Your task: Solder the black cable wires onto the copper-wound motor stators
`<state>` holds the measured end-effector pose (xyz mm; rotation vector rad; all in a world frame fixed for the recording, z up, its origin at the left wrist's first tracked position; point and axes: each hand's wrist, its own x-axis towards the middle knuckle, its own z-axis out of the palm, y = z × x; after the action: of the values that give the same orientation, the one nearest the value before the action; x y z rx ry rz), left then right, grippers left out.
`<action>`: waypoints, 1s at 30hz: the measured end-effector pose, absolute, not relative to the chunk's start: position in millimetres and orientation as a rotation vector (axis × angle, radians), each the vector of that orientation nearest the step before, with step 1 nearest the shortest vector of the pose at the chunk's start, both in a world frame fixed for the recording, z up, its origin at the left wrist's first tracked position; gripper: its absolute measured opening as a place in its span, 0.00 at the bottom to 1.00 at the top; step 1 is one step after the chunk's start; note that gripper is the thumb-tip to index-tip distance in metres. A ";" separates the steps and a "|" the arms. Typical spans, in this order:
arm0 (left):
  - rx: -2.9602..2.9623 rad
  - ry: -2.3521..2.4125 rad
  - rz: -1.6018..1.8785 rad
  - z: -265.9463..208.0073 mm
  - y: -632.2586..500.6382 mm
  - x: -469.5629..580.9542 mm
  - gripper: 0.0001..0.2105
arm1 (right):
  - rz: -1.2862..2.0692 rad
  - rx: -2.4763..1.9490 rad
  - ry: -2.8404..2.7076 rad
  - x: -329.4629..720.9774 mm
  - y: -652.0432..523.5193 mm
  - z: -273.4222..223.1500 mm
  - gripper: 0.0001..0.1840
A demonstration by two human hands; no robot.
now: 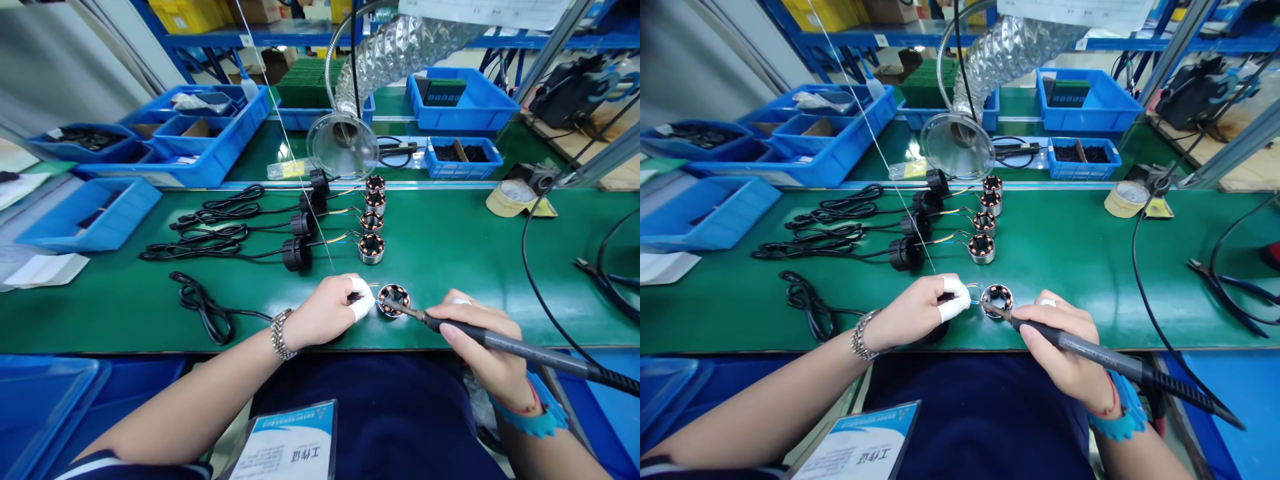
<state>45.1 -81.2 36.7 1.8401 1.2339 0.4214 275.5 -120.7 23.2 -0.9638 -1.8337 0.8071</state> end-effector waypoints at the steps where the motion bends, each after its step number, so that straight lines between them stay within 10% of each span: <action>1: 1.841 1.235 0.420 36.3 -81.1 45.4 0.06 | 0.810 -0.958 -1.830 274.9 -120.4 23.2 0.14; 30: 1.811 1.228 0.431 34.4 -82.1 45.3 0.06 | 0.890 -0.936 -1.813 274.6 -120.9 21.2 0.17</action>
<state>45.3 -82.1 34.4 1.8113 1.2278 0.4307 274.6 -120.9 21.2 -0.9362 -1.8128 0.8897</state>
